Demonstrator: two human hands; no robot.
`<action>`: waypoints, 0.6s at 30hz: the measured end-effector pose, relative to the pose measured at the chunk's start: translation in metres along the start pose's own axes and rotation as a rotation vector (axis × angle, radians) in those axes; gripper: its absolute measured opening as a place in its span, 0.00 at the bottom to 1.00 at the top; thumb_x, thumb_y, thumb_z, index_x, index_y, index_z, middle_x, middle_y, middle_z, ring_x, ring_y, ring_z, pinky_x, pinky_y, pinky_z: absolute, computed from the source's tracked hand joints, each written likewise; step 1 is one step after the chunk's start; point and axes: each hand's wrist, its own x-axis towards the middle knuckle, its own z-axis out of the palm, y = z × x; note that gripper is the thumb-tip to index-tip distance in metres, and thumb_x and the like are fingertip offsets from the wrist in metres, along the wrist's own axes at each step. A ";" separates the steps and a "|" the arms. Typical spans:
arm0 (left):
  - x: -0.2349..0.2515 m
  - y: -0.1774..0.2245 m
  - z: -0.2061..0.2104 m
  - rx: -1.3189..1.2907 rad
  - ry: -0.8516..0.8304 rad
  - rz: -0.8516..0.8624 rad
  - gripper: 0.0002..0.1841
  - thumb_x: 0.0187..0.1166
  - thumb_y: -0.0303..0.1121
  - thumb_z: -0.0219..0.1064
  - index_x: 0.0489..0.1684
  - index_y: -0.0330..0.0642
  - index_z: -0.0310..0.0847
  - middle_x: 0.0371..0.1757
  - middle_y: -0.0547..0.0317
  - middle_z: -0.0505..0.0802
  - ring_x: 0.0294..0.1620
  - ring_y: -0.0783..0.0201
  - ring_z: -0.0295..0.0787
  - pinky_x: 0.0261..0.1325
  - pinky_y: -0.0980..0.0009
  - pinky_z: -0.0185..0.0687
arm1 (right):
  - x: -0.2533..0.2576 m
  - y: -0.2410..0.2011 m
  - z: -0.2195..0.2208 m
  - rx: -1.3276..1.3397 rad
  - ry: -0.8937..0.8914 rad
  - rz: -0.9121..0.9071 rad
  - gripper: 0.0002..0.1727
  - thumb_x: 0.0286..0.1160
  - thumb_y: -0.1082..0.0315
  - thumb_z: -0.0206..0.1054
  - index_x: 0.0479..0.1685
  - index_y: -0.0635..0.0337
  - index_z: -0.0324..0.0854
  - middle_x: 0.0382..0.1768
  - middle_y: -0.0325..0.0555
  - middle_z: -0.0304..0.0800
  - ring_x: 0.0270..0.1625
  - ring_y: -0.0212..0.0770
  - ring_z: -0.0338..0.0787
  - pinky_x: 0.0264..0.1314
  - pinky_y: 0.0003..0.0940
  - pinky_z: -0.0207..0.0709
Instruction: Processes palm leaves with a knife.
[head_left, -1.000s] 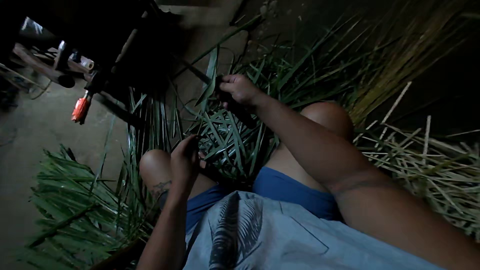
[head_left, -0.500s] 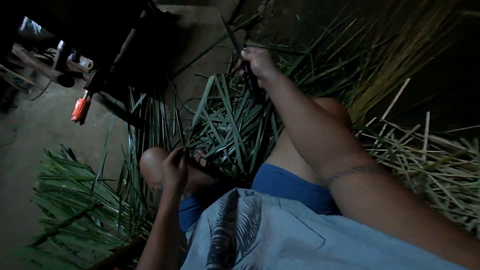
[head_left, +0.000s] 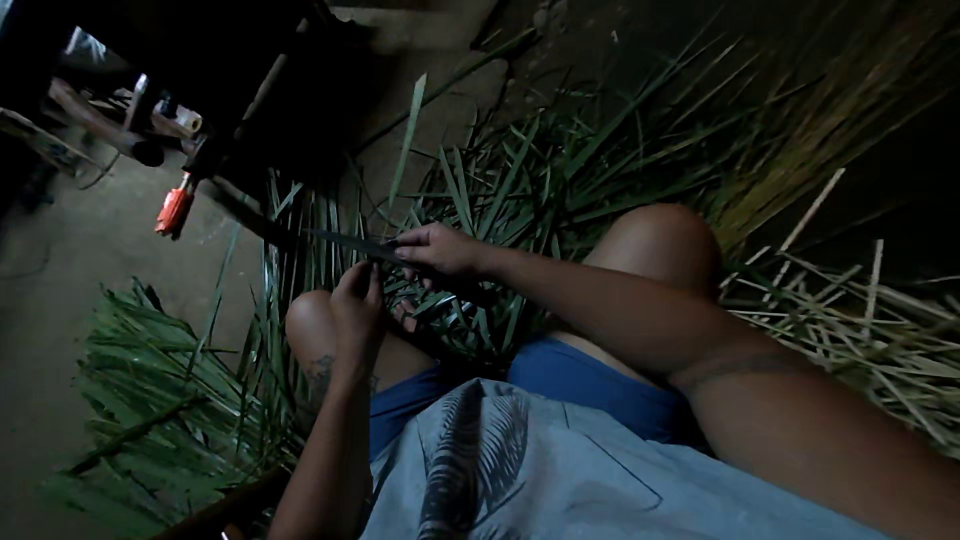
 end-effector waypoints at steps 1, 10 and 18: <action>0.001 -0.001 0.002 -0.011 0.008 0.013 0.13 0.87 0.32 0.63 0.61 0.36 0.85 0.48 0.52 0.93 0.42 0.67 0.91 0.51 0.66 0.89 | 0.001 0.001 0.004 0.043 -0.001 -0.001 0.19 0.94 0.62 0.54 0.74 0.62 0.77 0.36 0.48 0.88 0.23 0.35 0.85 0.25 0.27 0.82; -0.001 -0.003 0.007 -0.062 0.053 0.122 0.12 0.82 0.23 0.67 0.60 0.35 0.87 0.52 0.53 0.94 0.48 0.69 0.92 0.56 0.70 0.89 | 0.004 0.003 0.000 0.119 0.011 -0.011 0.19 0.94 0.61 0.54 0.73 0.63 0.76 0.36 0.48 0.88 0.24 0.36 0.85 0.25 0.27 0.83; 0.000 0.008 0.000 -0.098 -0.024 0.081 0.12 0.87 0.29 0.63 0.62 0.40 0.87 0.49 0.58 0.94 0.43 0.74 0.91 0.51 0.74 0.89 | 0.001 -0.015 -0.015 0.157 0.180 -0.069 0.19 0.94 0.62 0.55 0.71 0.64 0.78 0.33 0.46 0.87 0.23 0.35 0.85 0.22 0.26 0.82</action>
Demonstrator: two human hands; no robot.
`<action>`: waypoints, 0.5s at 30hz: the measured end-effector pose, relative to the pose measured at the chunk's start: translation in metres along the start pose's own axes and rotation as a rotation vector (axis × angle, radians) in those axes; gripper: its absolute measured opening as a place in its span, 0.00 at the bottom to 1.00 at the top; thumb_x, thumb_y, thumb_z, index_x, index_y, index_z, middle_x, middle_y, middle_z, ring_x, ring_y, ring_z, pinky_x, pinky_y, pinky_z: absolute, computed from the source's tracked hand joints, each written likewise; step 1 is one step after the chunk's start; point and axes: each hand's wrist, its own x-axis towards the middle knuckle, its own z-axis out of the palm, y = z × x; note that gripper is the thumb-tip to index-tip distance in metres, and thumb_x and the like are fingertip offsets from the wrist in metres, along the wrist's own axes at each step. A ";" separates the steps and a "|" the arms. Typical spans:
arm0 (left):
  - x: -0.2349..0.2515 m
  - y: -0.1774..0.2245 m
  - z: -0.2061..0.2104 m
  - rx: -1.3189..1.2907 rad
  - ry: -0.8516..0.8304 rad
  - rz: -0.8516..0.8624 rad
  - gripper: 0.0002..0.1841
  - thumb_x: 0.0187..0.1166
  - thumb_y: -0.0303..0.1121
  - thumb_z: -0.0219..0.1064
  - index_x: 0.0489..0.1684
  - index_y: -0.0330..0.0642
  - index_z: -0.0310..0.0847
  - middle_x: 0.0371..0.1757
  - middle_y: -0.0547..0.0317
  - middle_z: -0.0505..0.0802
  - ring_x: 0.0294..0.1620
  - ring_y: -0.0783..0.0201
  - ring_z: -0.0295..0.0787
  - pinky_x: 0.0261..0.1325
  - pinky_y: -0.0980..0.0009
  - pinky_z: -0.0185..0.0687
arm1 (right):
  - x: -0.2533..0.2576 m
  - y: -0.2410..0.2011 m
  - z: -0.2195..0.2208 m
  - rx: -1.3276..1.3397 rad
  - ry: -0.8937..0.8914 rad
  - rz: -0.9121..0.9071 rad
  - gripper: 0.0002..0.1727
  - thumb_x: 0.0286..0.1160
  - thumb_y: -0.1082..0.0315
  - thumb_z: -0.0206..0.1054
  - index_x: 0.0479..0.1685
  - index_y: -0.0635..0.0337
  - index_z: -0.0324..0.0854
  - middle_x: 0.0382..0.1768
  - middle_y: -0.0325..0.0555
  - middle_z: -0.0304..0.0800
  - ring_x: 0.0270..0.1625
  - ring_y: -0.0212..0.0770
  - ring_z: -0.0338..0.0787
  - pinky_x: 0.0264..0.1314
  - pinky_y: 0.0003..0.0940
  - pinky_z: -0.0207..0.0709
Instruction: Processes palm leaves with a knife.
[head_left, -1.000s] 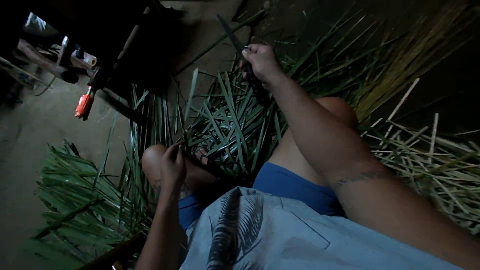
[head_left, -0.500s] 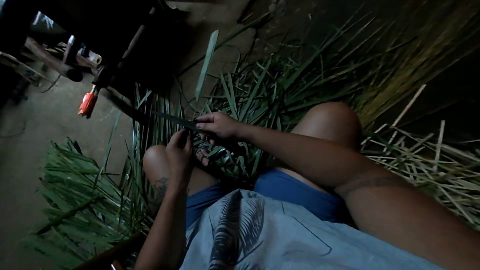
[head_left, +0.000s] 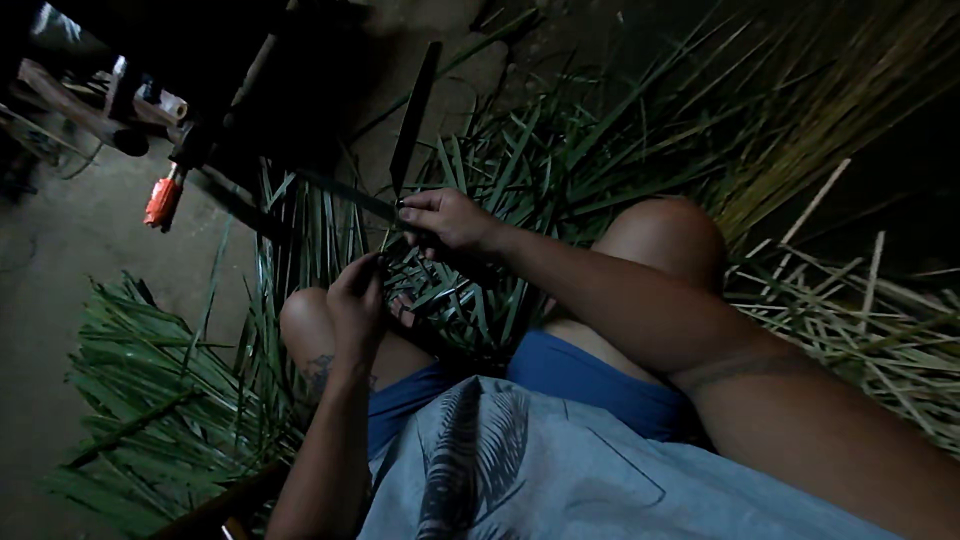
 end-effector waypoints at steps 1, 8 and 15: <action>0.000 0.004 -0.001 0.000 -0.006 -0.006 0.12 0.87 0.29 0.63 0.62 0.40 0.87 0.49 0.58 0.94 0.42 0.74 0.90 0.50 0.75 0.88 | 0.000 -0.001 -0.001 0.010 0.011 -0.004 0.18 0.94 0.63 0.55 0.70 0.65 0.78 0.33 0.46 0.87 0.22 0.35 0.85 0.22 0.25 0.81; -0.005 -0.006 -0.003 0.003 -0.060 -0.008 0.12 0.86 0.28 0.64 0.61 0.38 0.87 0.46 0.57 0.95 0.40 0.74 0.91 0.48 0.74 0.88 | 0.009 -0.022 -0.036 0.055 0.290 0.030 0.18 0.94 0.61 0.54 0.72 0.60 0.78 0.35 0.42 0.86 0.26 0.33 0.85 0.26 0.25 0.81; -0.020 -0.011 -0.008 0.142 -0.112 -0.003 0.13 0.83 0.24 0.65 0.62 0.37 0.87 0.51 0.53 0.94 0.47 0.70 0.92 0.55 0.69 0.89 | 0.023 -0.018 -0.070 0.092 0.423 0.130 0.20 0.93 0.59 0.56 0.77 0.55 0.75 0.38 0.43 0.87 0.26 0.34 0.85 0.24 0.25 0.80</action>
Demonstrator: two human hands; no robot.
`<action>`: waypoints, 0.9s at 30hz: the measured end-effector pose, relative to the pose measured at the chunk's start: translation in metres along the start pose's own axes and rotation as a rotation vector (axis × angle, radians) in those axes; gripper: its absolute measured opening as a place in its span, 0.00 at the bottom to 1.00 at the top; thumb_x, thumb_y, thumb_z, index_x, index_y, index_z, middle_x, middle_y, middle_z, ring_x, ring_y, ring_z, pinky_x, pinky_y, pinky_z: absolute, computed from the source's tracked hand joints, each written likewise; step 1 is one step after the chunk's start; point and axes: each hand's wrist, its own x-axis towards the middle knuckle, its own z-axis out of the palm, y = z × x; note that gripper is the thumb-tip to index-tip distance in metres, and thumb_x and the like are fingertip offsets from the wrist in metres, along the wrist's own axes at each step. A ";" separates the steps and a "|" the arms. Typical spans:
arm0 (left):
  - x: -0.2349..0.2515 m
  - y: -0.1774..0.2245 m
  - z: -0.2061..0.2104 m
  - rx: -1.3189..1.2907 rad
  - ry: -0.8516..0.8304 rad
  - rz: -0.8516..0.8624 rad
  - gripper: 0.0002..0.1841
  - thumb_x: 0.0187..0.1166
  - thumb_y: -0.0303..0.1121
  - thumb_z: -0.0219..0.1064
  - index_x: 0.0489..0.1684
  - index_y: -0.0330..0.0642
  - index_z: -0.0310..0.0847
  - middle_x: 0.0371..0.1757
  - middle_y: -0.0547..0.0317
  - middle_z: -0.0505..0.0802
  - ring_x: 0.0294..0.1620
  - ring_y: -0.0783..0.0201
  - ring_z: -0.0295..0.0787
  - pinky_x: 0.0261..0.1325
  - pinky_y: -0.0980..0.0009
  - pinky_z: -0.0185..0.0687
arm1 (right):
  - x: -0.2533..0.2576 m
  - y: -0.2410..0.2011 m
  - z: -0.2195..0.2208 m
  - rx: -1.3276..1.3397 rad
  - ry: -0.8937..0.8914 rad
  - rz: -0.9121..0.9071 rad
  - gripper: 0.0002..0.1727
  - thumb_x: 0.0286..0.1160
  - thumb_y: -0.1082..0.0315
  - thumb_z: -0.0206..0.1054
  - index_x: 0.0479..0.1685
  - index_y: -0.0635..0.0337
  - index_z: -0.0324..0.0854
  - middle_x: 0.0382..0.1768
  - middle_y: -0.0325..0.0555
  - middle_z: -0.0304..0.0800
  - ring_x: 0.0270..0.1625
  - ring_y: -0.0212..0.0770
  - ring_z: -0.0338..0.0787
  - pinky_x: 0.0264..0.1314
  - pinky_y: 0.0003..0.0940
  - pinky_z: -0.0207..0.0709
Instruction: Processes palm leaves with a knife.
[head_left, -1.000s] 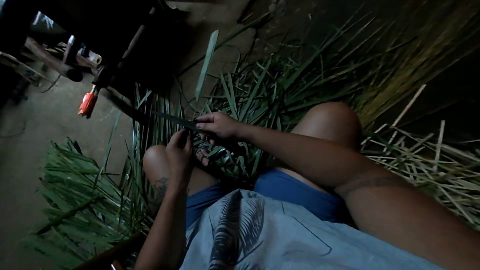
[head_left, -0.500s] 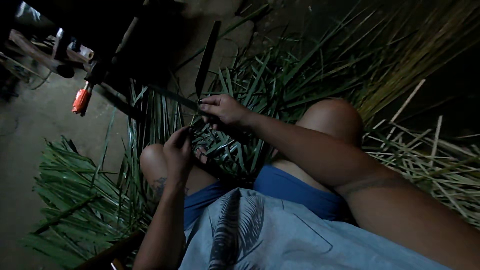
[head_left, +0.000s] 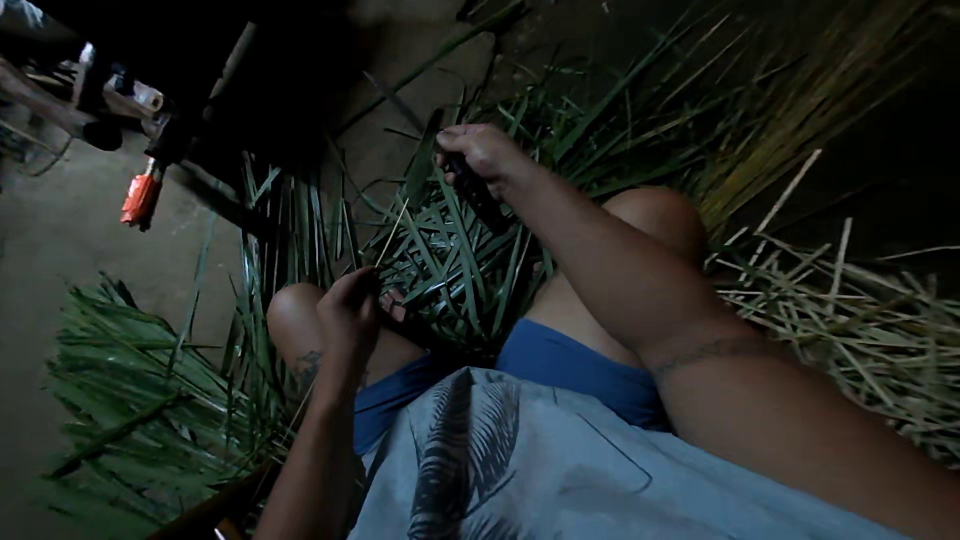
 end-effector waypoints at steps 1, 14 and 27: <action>-0.001 -0.002 -0.001 0.023 0.003 -0.006 0.14 0.82 0.23 0.65 0.62 0.37 0.86 0.51 0.52 0.94 0.47 0.68 0.92 0.56 0.68 0.89 | 0.004 0.002 0.001 0.016 0.017 0.011 0.20 0.93 0.59 0.56 0.76 0.55 0.75 0.38 0.44 0.87 0.25 0.35 0.85 0.24 0.25 0.80; -0.014 -0.061 -0.036 0.145 0.033 -0.071 0.12 0.87 0.37 0.64 0.54 0.42 0.90 0.38 0.59 0.94 0.36 0.68 0.91 0.46 0.62 0.90 | 0.027 0.011 -0.023 -0.739 0.169 -0.114 0.18 0.94 0.61 0.52 0.66 0.61 0.80 0.43 0.51 0.91 0.33 0.44 0.90 0.38 0.43 0.86; 0.011 -0.024 -0.037 0.501 0.018 -0.057 0.13 0.86 0.39 0.63 0.62 0.53 0.89 0.50 0.58 0.95 0.46 0.56 0.93 0.53 0.46 0.87 | -0.042 0.029 0.053 -1.496 0.101 -0.186 0.46 0.80 0.76 0.62 0.97 0.43 0.45 0.58 0.66 0.86 0.45 0.68 0.92 0.41 0.63 0.85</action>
